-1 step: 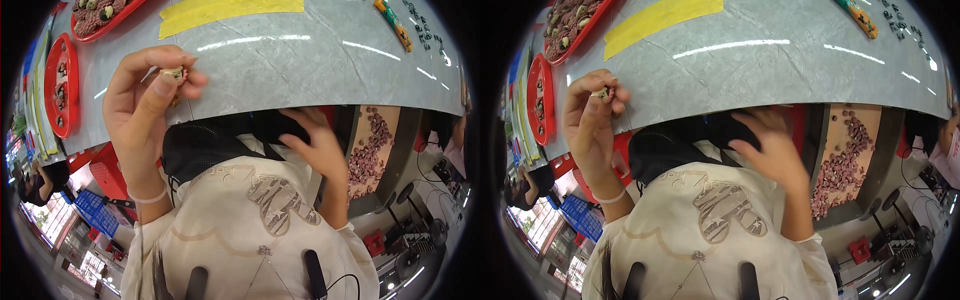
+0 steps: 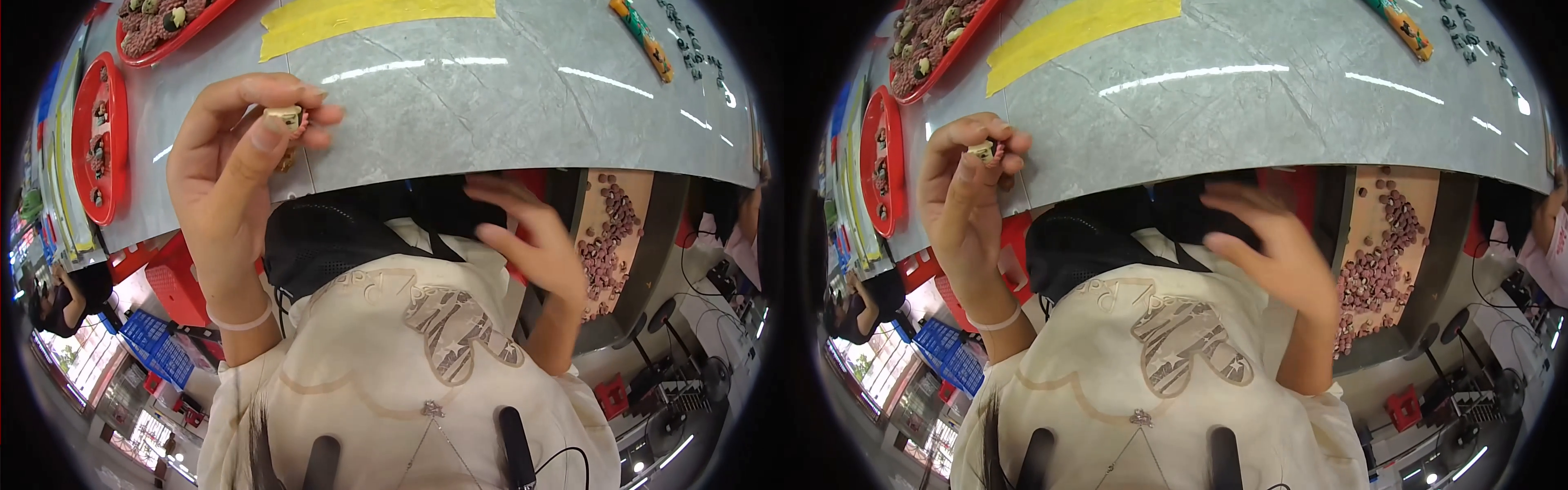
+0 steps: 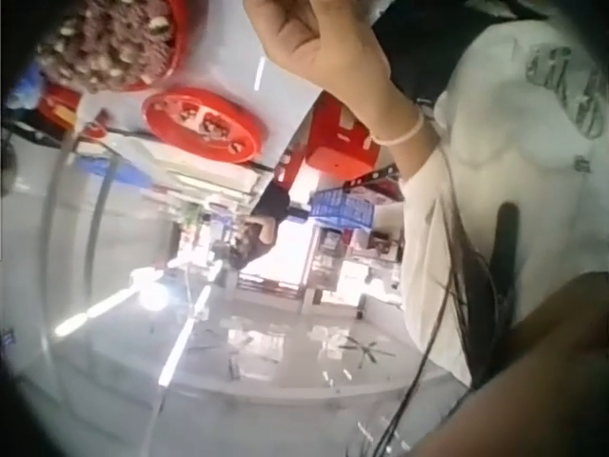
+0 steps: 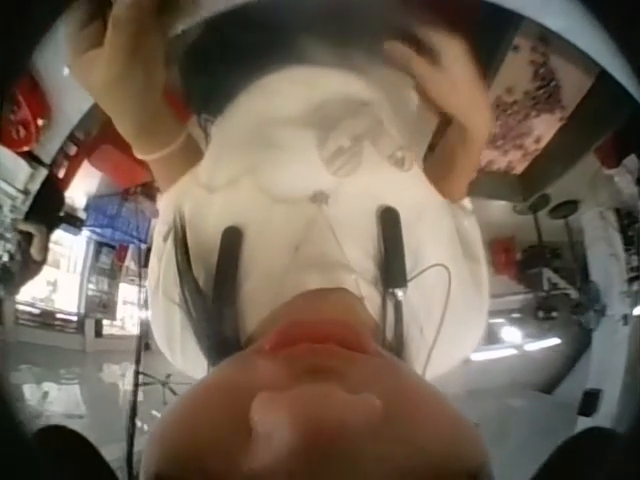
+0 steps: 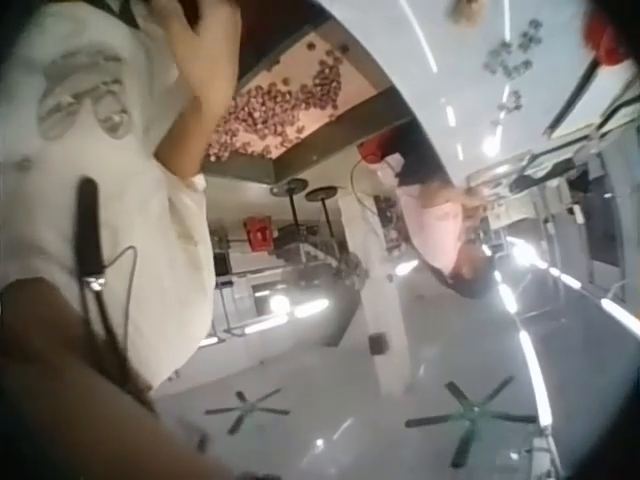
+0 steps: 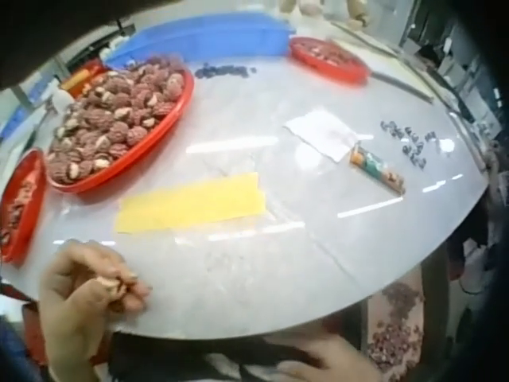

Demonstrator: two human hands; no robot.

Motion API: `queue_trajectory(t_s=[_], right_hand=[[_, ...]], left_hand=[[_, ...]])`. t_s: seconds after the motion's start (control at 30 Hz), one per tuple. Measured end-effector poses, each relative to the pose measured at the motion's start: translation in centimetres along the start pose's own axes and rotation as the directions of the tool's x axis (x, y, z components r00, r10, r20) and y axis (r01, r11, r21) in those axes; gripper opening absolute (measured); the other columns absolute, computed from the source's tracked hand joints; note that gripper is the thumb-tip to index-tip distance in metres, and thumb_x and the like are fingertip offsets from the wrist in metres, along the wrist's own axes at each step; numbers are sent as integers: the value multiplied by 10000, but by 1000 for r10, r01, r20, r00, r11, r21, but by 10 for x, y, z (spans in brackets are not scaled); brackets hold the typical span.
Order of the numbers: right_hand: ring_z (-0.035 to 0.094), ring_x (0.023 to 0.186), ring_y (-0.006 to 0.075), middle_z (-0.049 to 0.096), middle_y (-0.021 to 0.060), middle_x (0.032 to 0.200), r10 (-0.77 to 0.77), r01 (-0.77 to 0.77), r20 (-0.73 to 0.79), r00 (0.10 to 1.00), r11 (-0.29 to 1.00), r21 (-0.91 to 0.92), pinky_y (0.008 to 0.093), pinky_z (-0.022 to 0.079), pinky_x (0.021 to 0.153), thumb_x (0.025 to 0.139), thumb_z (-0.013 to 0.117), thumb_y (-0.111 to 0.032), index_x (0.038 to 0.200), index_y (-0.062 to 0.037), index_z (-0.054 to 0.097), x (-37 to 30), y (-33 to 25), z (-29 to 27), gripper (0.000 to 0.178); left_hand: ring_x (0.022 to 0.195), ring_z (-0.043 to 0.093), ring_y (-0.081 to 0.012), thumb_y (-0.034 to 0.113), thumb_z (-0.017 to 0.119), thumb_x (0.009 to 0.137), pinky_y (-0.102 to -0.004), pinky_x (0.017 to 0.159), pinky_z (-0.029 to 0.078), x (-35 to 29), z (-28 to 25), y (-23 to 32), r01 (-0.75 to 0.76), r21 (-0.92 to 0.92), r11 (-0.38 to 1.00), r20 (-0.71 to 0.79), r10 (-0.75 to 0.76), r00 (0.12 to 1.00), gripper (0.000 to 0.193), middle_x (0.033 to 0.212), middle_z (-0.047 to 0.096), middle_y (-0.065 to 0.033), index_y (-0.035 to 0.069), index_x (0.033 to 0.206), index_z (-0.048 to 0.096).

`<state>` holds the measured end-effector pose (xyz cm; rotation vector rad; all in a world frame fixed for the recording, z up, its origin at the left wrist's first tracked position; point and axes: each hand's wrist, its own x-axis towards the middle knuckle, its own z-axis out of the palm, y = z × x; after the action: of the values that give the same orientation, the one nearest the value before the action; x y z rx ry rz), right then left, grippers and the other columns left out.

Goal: The person assembles small plastic figurine parts by applying glue from a glue bottle to the heads of the figurines, then attaching hair and hat pieces by hand.

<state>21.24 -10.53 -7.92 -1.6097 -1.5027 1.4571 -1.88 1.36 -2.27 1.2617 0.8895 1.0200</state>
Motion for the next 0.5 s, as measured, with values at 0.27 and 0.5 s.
queue_trajectory(t_s=[0.27, 0.5], right_hand=[[548, 750, 278, 564, 157, 863, 49, -299, -337, 940, 592, -749, 333, 424, 697, 792, 443, -184, 963, -11, 510, -31, 42, -4, 252], [501, 856, 317, 534, 153, 913, -195, 90, -127, 973, 820, -565, 359, 396, 749, 711, 514, -102, 916, -67, 537, 58, 33, 50, 209]], left_hand=[[776, 520, -169, 132, 466, 799, -199, 663, 399, -3, -1, 5, -23, 16, 1000, 105, 21, 994, 194, 939, 476, -138, -11, 930, 471], [772, 525, -166, 128, 513, 769, -202, 658, 411, 1, -6, 0, -72, -9, 997, 171, 72, 983, 185, 909, 477, -122, 0, 900, 486]])
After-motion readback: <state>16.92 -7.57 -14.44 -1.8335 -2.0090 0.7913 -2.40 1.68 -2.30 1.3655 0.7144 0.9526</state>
